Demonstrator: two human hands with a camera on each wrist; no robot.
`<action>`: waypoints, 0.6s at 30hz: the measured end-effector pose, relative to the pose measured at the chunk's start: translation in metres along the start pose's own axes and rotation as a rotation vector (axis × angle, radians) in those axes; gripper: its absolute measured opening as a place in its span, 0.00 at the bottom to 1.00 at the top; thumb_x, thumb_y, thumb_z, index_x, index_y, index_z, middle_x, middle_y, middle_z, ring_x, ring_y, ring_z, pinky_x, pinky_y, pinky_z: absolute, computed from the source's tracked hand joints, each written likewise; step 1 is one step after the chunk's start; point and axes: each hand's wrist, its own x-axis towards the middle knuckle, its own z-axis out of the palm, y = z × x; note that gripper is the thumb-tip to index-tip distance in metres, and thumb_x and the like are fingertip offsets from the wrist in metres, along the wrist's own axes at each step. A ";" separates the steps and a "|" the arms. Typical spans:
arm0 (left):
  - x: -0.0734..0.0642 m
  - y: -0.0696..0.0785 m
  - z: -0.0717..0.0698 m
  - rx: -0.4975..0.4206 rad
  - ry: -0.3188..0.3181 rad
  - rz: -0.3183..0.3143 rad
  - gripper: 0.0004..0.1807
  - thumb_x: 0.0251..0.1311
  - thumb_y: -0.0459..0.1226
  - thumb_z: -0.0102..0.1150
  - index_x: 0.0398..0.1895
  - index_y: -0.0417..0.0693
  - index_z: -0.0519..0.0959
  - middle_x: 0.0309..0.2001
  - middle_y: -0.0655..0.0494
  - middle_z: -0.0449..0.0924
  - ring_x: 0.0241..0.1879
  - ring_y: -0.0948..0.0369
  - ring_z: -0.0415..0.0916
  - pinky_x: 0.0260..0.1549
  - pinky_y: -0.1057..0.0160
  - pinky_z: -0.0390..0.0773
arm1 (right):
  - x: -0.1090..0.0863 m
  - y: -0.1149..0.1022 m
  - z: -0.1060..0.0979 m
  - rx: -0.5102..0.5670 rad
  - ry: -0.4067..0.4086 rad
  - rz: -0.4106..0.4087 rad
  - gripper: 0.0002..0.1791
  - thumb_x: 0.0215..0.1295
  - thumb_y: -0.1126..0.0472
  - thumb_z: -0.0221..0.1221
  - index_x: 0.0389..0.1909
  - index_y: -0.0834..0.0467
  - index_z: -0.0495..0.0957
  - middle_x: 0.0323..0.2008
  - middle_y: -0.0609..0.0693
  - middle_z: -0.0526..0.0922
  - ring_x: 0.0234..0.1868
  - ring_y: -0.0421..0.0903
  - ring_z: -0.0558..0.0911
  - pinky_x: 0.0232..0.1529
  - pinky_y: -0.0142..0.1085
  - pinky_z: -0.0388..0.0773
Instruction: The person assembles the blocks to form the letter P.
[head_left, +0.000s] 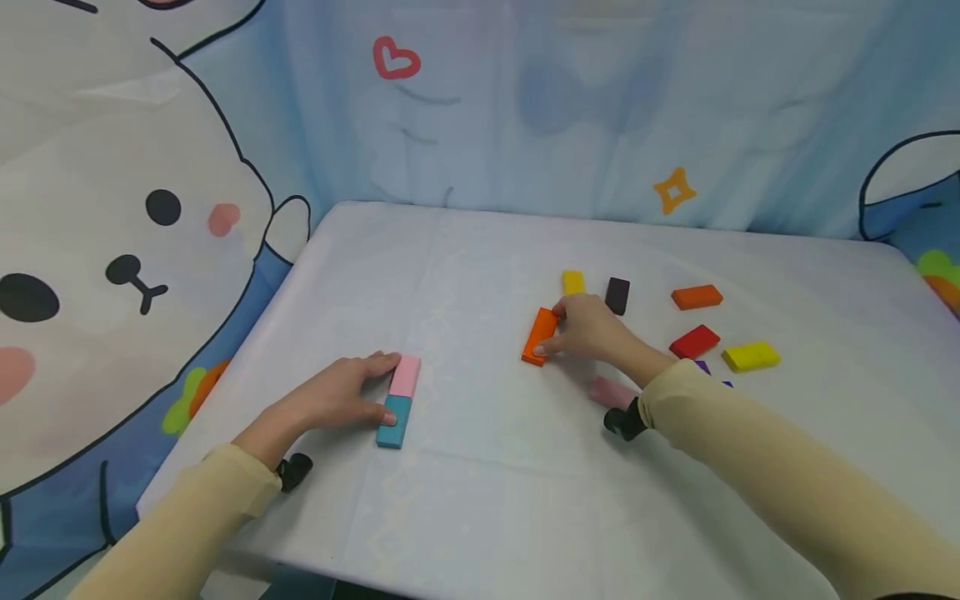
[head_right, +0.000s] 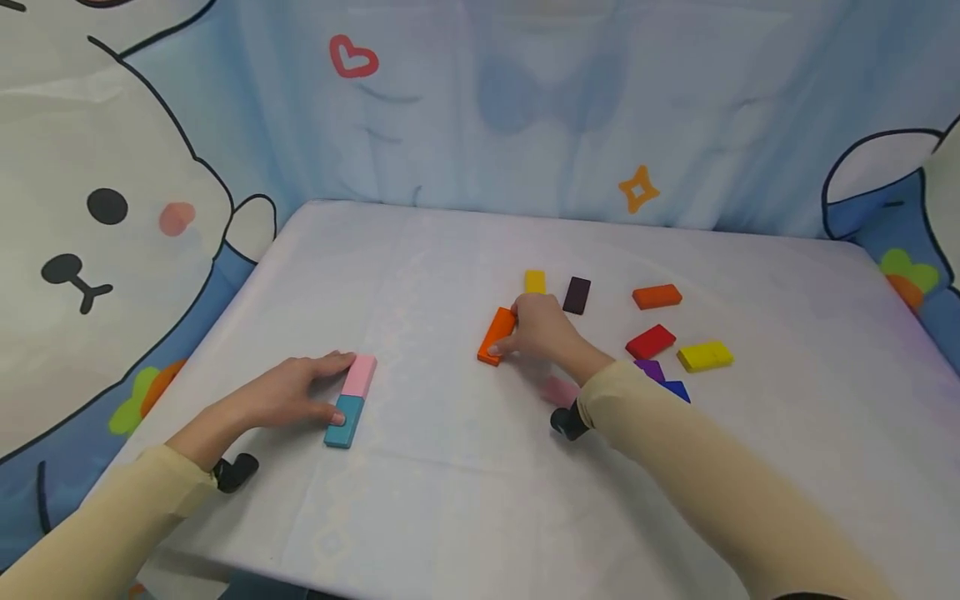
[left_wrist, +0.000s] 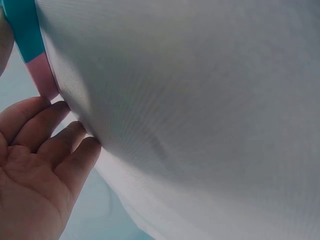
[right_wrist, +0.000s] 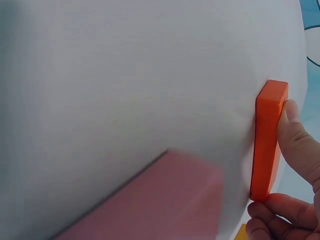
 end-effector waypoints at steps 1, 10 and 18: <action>0.000 0.000 0.000 0.001 0.000 0.000 0.49 0.57 0.43 0.75 0.79 0.42 0.61 0.79 0.41 0.58 0.80 0.43 0.51 0.76 0.40 0.58 | 0.002 -0.003 0.001 0.001 -0.003 -0.002 0.40 0.58 0.50 0.74 0.64 0.72 0.73 0.57 0.65 0.80 0.51 0.57 0.75 0.59 0.50 0.80; 0.001 0.000 -0.002 0.003 0.000 -0.014 0.49 0.57 0.42 0.75 0.79 0.43 0.61 0.79 0.42 0.58 0.80 0.44 0.51 0.77 0.41 0.58 | 0.021 -0.030 0.008 0.006 -0.027 -0.032 0.40 0.59 0.51 0.73 0.65 0.72 0.72 0.59 0.65 0.79 0.53 0.57 0.76 0.63 0.50 0.78; 0.003 0.001 -0.002 -0.013 -0.005 -0.023 0.48 0.57 0.41 0.75 0.79 0.44 0.61 0.79 0.45 0.59 0.81 0.46 0.51 0.77 0.43 0.57 | 0.035 -0.056 0.019 0.041 -0.026 -0.054 0.40 0.59 0.52 0.74 0.65 0.70 0.73 0.59 0.63 0.79 0.57 0.57 0.75 0.66 0.48 0.76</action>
